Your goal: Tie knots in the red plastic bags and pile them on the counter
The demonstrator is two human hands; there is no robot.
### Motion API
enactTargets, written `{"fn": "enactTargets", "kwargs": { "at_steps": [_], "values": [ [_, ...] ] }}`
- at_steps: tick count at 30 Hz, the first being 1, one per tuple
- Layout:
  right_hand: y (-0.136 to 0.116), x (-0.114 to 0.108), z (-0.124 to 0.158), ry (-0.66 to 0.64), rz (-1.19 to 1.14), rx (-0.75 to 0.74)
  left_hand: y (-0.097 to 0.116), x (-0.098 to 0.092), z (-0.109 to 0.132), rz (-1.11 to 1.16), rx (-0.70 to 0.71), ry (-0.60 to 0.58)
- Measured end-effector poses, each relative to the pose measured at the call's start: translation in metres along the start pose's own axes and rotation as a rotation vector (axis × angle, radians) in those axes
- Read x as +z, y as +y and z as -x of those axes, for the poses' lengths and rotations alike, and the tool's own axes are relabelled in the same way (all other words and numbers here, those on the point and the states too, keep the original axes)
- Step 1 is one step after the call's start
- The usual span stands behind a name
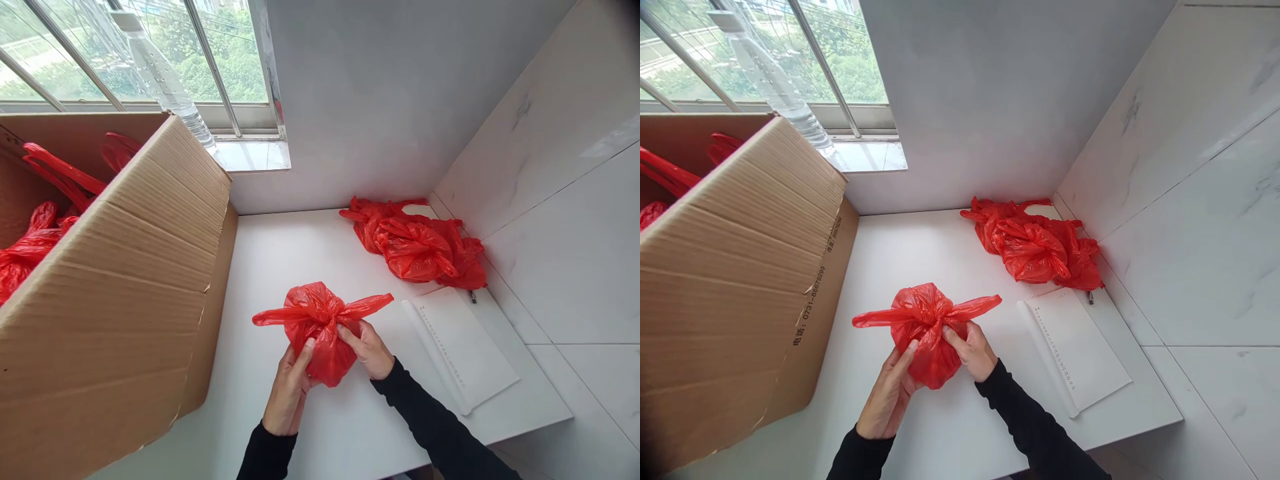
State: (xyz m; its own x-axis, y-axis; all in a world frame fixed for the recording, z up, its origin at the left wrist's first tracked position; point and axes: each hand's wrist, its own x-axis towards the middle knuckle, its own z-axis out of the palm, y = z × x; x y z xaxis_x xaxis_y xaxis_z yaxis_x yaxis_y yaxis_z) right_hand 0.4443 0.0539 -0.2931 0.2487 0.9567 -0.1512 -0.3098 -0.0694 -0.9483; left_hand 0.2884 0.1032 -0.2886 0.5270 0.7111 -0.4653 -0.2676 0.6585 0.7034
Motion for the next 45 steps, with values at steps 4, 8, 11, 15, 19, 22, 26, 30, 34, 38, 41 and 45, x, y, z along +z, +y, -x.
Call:
{"fn": "enactTargets", "kwargs": {
  "at_steps": [4, 8, 11, 15, 19, 22, 26, 30, 34, 38, 41, 45],
  "values": [
    [-0.003, -0.005, 0.005, -0.086, 0.004, 0.025, -0.001, 0.001, 0.003, -0.048, 0.035, -0.053],
    [-0.002, -0.015, 0.011, -0.152, 0.035, 0.078, -0.005, -0.001, 0.0, -0.04, 0.068, -0.031],
    [0.003, -0.017, 0.013, -0.104, 0.064, 0.097, -0.012, -0.002, -0.002, -0.031, 0.082, -0.036],
    [0.004, -0.016, 0.012, -0.054, 0.039, 0.095, -0.018, -0.001, -0.004, -0.001, 0.055, 0.027],
    [0.005, -0.016, 0.013, -0.122, -0.023, 0.116, -0.013, -0.001, -0.001, 0.109, -0.008, 0.06],
    [0.008, -0.017, 0.012, -0.029, -0.044, 0.114, -0.01, -0.001, 0.004, 0.285, -0.106, -0.036],
    [0.011, -0.018, 0.011, 0.027, -0.076, 0.086, -0.016, -0.002, 0.01, 0.355, -0.165, -0.078],
    [0.008, -0.019, 0.013, -0.003, -0.017, 0.069, -0.022, -0.002, 0.007, 0.188, -0.133, -0.056],
    [0.005, -0.017, 0.015, -0.023, 0.008, 0.118, -0.022, 0.0, 0.002, 0.064, -0.17, 0.01],
    [0.002, -0.013, 0.016, -0.006, 0.095, 0.051, -0.024, 0.0, 0.003, 0.044, -0.179, -0.015],
    [-0.005, -0.01, 0.019, 0.039, 0.243, -0.067, -0.022, -0.001, 0.006, 0.129, -0.126, -0.086],
    [-0.018, -0.004, 0.027, 0.003, 0.391, -0.088, -0.009, 0.0, 0.008, 0.286, -0.07, -0.113]
  ]
}}
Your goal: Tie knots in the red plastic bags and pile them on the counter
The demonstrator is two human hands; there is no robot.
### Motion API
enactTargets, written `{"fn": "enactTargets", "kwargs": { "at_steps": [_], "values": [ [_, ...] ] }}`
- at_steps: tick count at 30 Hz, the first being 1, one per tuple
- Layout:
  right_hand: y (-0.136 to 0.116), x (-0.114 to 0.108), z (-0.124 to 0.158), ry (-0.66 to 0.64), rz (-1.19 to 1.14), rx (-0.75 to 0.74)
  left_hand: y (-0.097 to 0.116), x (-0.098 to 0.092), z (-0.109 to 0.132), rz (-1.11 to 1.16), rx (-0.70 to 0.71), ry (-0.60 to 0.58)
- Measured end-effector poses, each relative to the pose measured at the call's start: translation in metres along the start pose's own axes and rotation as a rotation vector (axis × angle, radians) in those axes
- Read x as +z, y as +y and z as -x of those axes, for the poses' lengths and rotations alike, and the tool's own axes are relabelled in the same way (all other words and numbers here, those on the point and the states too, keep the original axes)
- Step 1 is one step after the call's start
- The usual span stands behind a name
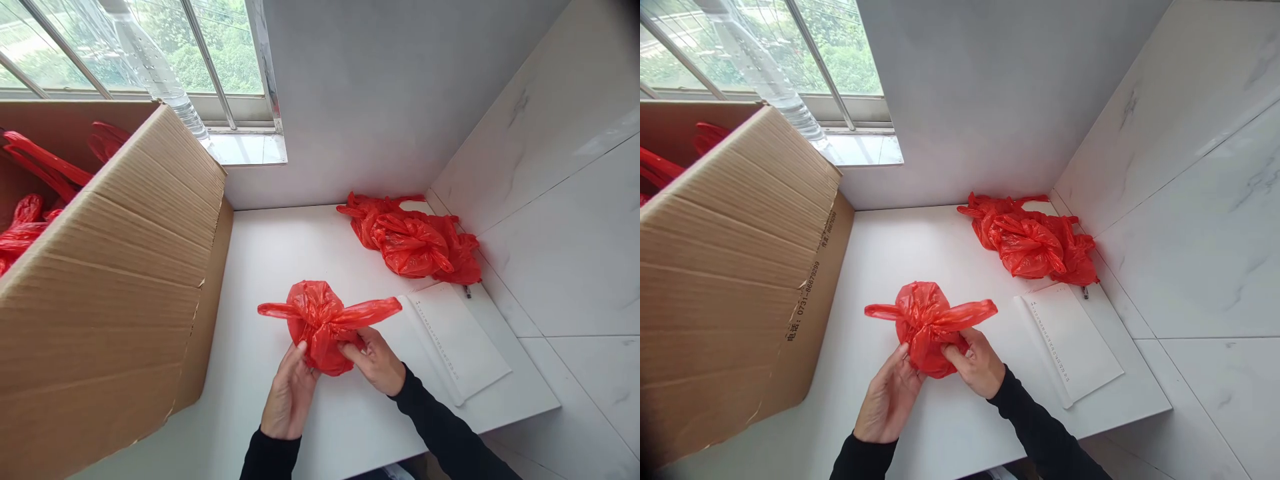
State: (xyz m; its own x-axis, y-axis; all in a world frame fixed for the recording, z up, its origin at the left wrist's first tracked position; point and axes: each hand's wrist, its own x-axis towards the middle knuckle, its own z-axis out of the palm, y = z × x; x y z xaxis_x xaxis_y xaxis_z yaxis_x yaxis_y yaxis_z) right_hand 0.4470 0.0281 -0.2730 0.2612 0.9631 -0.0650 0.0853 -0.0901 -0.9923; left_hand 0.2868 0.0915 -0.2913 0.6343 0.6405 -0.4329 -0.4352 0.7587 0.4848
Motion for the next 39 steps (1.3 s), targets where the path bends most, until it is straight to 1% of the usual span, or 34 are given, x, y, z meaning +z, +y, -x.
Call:
{"fn": "enactTargets", "kwargs": {
  "at_steps": [3, 6, 8, 11, 14, 17, 19, 21, 22, 24, 26, 29, 31, 33, 36, 39],
  "values": [
    [-0.007, 0.0, 0.004, -0.07, -0.011, -0.016, 0.009, 0.007, -0.002, 0.002, 0.01, 0.081],
    [-0.004, -0.002, 0.004, -0.155, -0.097, -0.002, 0.012, 0.011, -0.005, -0.052, 0.06, 0.164],
    [0.001, -0.004, 0.003, -0.147, -0.107, 0.024, 0.01, 0.013, -0.005, -0.06, 0.08, 0.191],
    [0.005, -0.004, 0.003, -0.122, -0.105, 0.036, 0.008, 0.013, -0.004, -0.052, 0.094, 0.211],
    [0.003, -0.002, 0.006, -0.161, -0.103, 0.05, 0.008, 0.013, -0.004, -0.017, 0.132, 0.231],
    [-0.001, -0.002, 0.007, -0.174, -0.047, 0.073, 0.01, 0.012, -0.003, -0.027, 0.159, 0.241],
    [-0.002, -0.006, 0.004, -0.269, -0.09, 0.072, 0.013, 0.011, -0.002, -0.05, 0.165, 0.235],
    [-0.001, -0.012, -0.002, -0.359, -0.238, 0.099, 0.015, 0.01, 0.001, -0.052, 0.171, 0.224],
    [0.0, -0.015, -0.006, -0.352, -0.316, 0.128, 0.015, 0.01, 0.002, -0.047, 0.169, 0.218],
    [0.0, -0.019, -0.012, -0.259, -0.394, 0.167, 0.015, 0.01, 0.005, -0.051, 0.152, 0.206],
    [-0.001, -0.018, -0.018, -0.195, -0.357, 0.157, 0.014, 0.011, 0.006, -0.104, 0.126, 0.179],
    [-0.005, -0.01, -0.022, -0.188, -0.265, 0.114, 0.01, 0.011, 0.004, -0.225, 0.118, 0.117],
    [-0.006, -0.004, -0.023, -0.157, -0.234, 0.107, 0.009, 0.009, 0.001, -0.26, 0.13, 0.1],
    [-0.004, -0.001, -0.023, -0.123, -0.198, 0.109, 0.008, 0.007, -0.003, -0.257, 0.141, 0.122],
    [0.003, -0.004, -0.025, -0.067, -0.174, 0.121, 0.009, 0.005, -0.007, -0.279, 0.151, 0.177],
    [0.013, -0.012, -0.024, 0.009, -0.234, 0.123, 0.012, 0.006, -0.008, -0.402, 0.24, 0.294]
  ]
}}
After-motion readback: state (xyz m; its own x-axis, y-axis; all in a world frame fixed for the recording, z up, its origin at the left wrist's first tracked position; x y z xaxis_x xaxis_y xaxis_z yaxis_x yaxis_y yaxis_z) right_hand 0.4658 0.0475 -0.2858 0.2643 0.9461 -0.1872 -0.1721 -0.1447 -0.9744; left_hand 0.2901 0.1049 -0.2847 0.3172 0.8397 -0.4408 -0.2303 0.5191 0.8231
